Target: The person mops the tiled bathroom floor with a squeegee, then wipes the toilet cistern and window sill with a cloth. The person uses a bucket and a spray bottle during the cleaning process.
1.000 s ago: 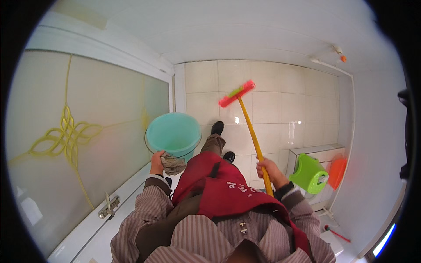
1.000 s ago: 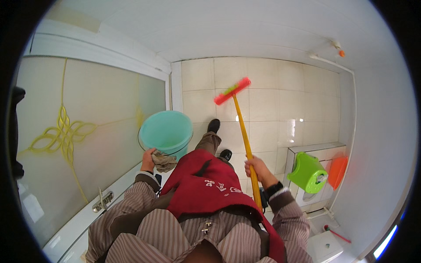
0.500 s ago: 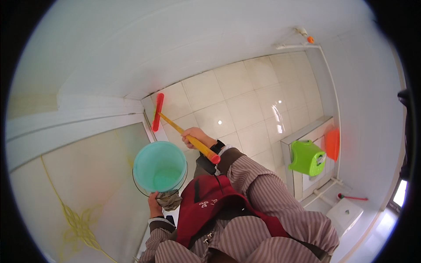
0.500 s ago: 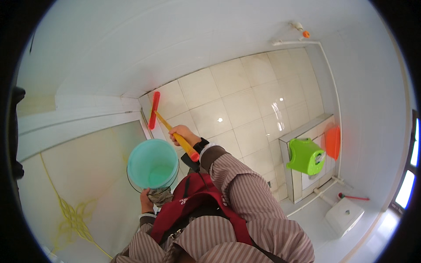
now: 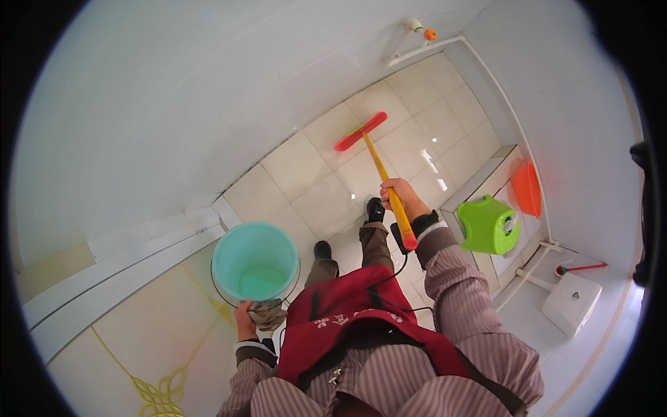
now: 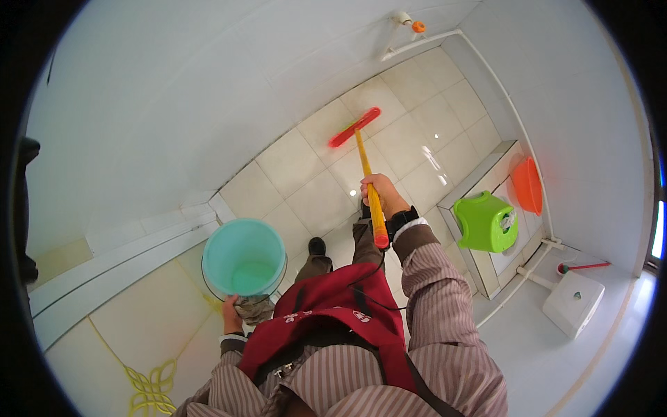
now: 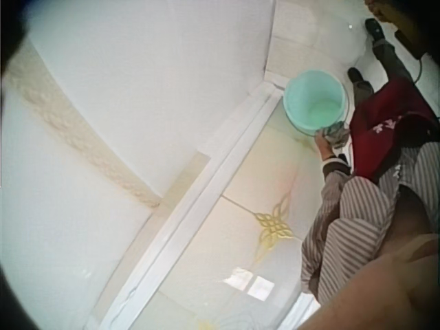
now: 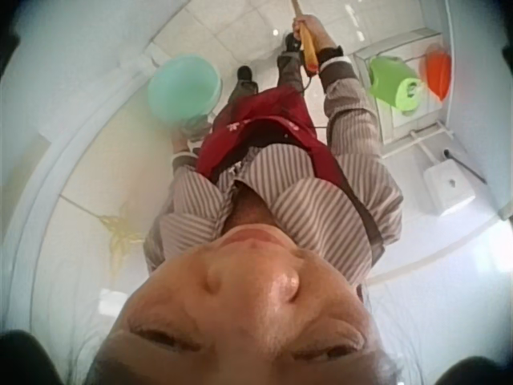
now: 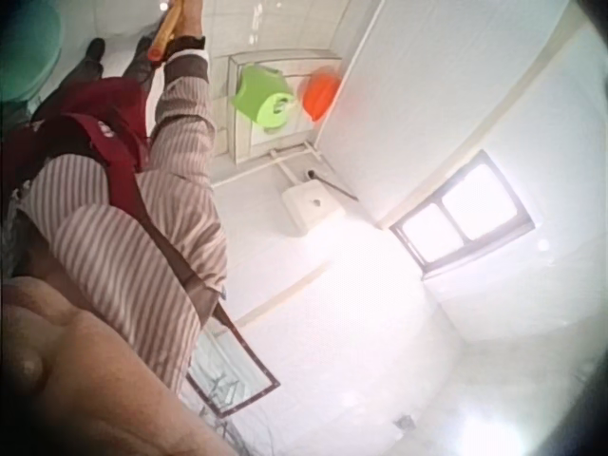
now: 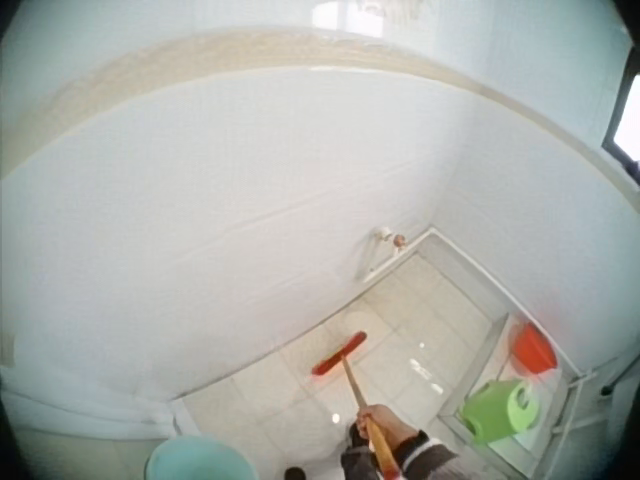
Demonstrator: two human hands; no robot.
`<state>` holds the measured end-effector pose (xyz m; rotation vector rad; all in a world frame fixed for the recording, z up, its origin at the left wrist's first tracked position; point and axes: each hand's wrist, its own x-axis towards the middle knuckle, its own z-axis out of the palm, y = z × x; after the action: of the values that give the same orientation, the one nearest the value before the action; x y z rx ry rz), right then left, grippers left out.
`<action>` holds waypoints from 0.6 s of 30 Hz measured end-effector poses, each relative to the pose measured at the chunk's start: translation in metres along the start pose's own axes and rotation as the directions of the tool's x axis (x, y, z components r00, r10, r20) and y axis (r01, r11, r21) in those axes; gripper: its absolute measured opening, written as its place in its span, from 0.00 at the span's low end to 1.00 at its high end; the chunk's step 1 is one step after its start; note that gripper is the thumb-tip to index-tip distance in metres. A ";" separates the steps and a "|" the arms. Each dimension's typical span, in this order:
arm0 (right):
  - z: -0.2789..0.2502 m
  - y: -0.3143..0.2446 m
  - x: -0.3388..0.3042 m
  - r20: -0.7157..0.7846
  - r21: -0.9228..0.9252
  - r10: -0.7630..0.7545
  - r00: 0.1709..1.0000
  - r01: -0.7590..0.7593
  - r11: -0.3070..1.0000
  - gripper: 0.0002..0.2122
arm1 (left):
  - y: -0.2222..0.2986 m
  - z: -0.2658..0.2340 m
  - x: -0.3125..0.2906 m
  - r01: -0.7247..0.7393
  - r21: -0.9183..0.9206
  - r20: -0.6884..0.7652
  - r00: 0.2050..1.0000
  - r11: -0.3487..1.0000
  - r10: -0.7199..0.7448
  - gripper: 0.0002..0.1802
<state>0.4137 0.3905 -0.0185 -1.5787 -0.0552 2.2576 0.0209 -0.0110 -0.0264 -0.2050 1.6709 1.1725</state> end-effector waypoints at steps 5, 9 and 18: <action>-0.033 -0.078 0.014 0.165 0.040 -0.089 0.982 0.084 0.996 0.05 | 0.024 0.076 0.010 -0.061 0.047 0.004 0.998 0.997 0.061 0.14; -0.061 -0.153 0.073 0.212 0.349 -0.072 0.975 -0.007 0.937 0.05 | 0.028 0.155 0.004 -0.073 0.010 -0.083 0.994 0.997 0.074 0.08; -0.216 -0.123 0.005 0.265 0.103 -0.298 0.917 0.280 0.954 0.11 | 0.071 0.303 0.004 -0.103 0.101 0.095 0.991 0.990 0.093 0.13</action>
<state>0.6440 0.4667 -0.0720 -1.1259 -0.2728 2.2005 0.1685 0.2597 0.0170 -0.0037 1.6739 1.1452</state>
